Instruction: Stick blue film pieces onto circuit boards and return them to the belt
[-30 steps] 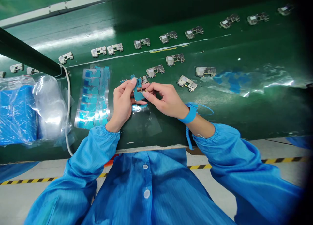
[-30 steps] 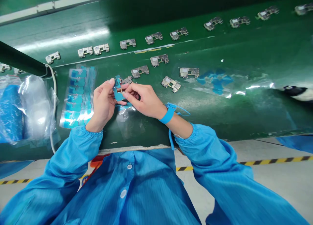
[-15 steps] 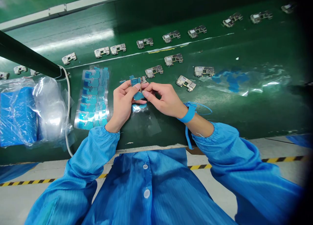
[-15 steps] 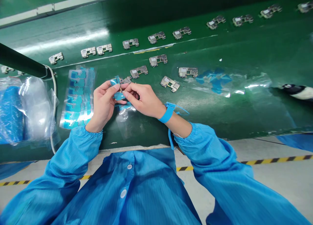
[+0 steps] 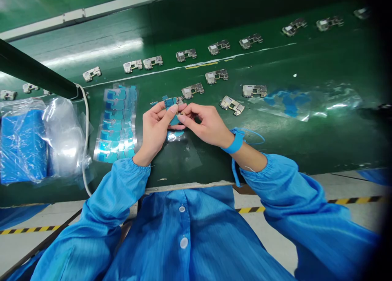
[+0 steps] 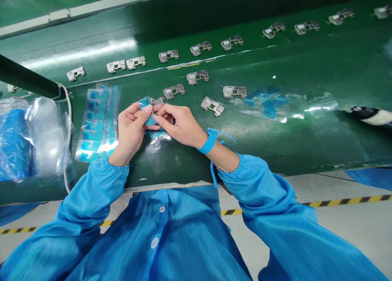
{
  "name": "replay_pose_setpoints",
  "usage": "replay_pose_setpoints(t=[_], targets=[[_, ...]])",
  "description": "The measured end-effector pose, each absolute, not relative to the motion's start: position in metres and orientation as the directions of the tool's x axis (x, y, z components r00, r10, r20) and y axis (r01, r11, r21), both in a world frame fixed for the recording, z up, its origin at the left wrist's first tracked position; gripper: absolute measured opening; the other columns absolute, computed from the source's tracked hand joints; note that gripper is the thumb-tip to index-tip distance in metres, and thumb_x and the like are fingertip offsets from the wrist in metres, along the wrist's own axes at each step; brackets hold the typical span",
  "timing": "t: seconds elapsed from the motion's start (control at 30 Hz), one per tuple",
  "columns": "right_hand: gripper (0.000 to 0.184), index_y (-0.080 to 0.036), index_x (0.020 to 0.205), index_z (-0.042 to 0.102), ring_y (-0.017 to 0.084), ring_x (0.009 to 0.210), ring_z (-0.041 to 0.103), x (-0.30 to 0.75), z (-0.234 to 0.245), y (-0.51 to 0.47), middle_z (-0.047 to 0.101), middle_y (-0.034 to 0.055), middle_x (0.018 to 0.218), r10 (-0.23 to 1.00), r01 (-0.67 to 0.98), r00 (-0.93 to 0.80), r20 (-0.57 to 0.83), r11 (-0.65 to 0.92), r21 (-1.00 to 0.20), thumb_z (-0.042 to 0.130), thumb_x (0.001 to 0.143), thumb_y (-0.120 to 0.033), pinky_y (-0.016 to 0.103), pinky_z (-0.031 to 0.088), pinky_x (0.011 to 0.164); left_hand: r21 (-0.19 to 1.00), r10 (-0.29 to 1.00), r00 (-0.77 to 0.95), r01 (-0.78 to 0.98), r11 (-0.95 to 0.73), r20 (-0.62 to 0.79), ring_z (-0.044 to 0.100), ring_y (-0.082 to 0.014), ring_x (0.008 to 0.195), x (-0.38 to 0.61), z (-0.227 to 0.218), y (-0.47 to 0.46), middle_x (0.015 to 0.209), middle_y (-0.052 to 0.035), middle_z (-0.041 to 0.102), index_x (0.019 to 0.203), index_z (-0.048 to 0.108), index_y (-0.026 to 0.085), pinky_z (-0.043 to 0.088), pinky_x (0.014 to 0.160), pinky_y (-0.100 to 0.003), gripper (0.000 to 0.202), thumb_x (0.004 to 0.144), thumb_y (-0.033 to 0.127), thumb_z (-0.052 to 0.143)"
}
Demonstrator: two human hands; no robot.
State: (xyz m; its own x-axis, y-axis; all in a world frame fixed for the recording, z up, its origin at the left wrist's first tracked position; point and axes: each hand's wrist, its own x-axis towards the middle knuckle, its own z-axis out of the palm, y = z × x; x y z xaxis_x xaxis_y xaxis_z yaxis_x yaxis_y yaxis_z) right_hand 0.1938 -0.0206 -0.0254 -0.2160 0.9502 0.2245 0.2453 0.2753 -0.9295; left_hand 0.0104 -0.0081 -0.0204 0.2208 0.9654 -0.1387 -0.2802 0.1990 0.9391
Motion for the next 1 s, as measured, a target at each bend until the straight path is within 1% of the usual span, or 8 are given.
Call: replay_pose_setpoints(t=[0.2, 0.3, 0.37, 0.43, 0.5, 0.63, 0.83, 1.0], targets=[[0.049, -0.021, 0.09, 0.073, 0.016, 0.073, 0.059, 0.195, -0.025, -0.021, 0.075, 0.0026, 0.086, 0.973, 0.155, -0.174, 0.151, 0.178, -0.972, 0.069, 0.106, -0.067, 0.035, 0.048, 0.071, 0.906, 0.956, 0.259, -0.358, 0.224, -0.135, 0.087, -0.0251, 0.111, 0.011, -0.012, -0.007, 0.12, -0.0071, 0.088, 0.119, 0.077, 0.021, 0.074, 0.072, -0.027, 0.035, 0.098, 0.049, 0.083], [0.049, -0.023, 0.089, 0.074, 0.017, 0.074, 0.059, 0.195, -0.026, -0.02, 0.073, 0.0013, 0.084, 0.981, 0.105, -0.138, 0.137, 0.152, -0.983, 0.074, 0.103, -0.069, 0.035, 0.049, 0.071, 0.931, 0.951, 0.299, -0.317, 0.181, -0.083, 0.082, -0.0279, 0.13, 0.009, -0.011, -0.009, 0.131, -0.0068, 0.086, 0.146, 0.069, 0.028, 0.075, 0.087, -0.031, 0.058, 0.095, 0.045, 0.088], [0.05, -0.023, 0.089, 0.074, 0.017, 0.074, 0.06, 0.196, -0.026, -0.02, 0.073, 0.0013, 0.084, 0.984, 0.084, -0.125, 0.129, 0.14, -0.986, 0.076, 0.101, -0.071, 0.035, 0.05, 0.071, 0.96, 0.953, 0.301, -0.251, 0.126, -0.046, 0.081, -0.0284, 0.132, 0.009, -0.012, -0.01, 0.133, -0.007, 0.085, 0.16, 0.058, 0.033, 0.074, 0.094, -0.034, 0.077, 0.093, 0.047, 0.092], [0.053, -0.023, 0.086, 0.072, 0.017, 0.073, 0.06, 0.196, -0.025, -0.019, 0.071, 0.0009, 0.08, 0.985, 0.077, -0.105, 0.137, 0.145, -0.986, 0.076, 0.099, -0.074, 0.035, 0.049, 0.07, 0.979, 0.958, 0.286, -0.186, 0.089, -0.033, 0.084, -0.0264, 0.122, 0.009, -0.013, -0.011, 0.129, -0.0068, 0.086, 0.167, 0.05, 0.035, 0.073, 0.095, -0.035, 0.085, 0.094, 0.049, 0.091], [0.057, -0.023, 0.082, 0.069, 0.016, 0.07, 0.057, 0.197, -0.024, -0.017, 0.067, 0.0001, 0.074, 0.985, 0.083, -0.077, 0.154, 0.16, -0.984, 0.077, 0.097, -0.077, 0.034, 0.048, 0.067, 0.99, 0.961, 0.273, -0.115, 0.08, -0.046, 0.086, -0.0214, 0.099, 0.009, -0.012, -0.011, 0.112, -0.0041, 0.087, 0.168, 0.047, 0.034, 0.072, 0.087, -0.032, 0.085, 0.096, 0.05, 0.089], [0.061, -0.023, 0.08, 0.067, 0.016, 0.068, 0.055, 0.198, -0.021, -0.014, 0.064, -0.0005, 0.071, 0.985, 0.078, -0.077, 0.154, 0.16, -0.984, 0.078, 0.094, -0.082, 0.033, 0.047, 0.067, 0.996, 0.958, 0.28, -0.041, 0.08, -0.065, 0.072, -0.0136, 0.06, 0.007, -0.009, -0.011, 0.078, 0.0032, 0.077, 0.165, 0.052, 0.031, 0.061, 0.062, -0.025, 0.078, 0.098, 0.053, 0.086], [0.057, -0.022, 0.082, 0.067, 0.014, 0.067, 0.057, 0.196, -0.024, -0.018, 0.064, -0.0012, 0.072, 0.982, 0.006, -0.11, 0.153, 0.155, -0.988, 0.08, 0.095, -0.076, 0.031, 0.049, 0.067, 0.991, 0.95, 0.31, -0.102, 0.084, -0.049, 0.068, -0.0128, 0.057, 0.006, -0.01, -0.01, 0.076, 0.0031, 0.076, 0.166, 0.05, 0.03, 0.056, 0.057, -0.023, 0.082, 0.096, 0.054, 0.088], [0.065, -0.024, 0.077, 0.065, 0.015, 0.063, 0.057, 0.204, -0.021, 0.025, 0.065, -0.0004, 0.068, 0.98, 0.062, -0.125, 0.154, 0.163, -0.985, 0.078, 0.09, -0.086, 0.033, 0.052, 0.064, 0.978, 0.943, 0.31, -0.123, 0.166, -0.121, 0.074, -0.0141, 0.064, 0.004, -0.012, -0.002, 0.095, -0.0016, 0.085, 0.175, 0.036, 0.031, 0.057, 0.054, -0.023, 0.085, 0.104, 0.058, 0.074]])
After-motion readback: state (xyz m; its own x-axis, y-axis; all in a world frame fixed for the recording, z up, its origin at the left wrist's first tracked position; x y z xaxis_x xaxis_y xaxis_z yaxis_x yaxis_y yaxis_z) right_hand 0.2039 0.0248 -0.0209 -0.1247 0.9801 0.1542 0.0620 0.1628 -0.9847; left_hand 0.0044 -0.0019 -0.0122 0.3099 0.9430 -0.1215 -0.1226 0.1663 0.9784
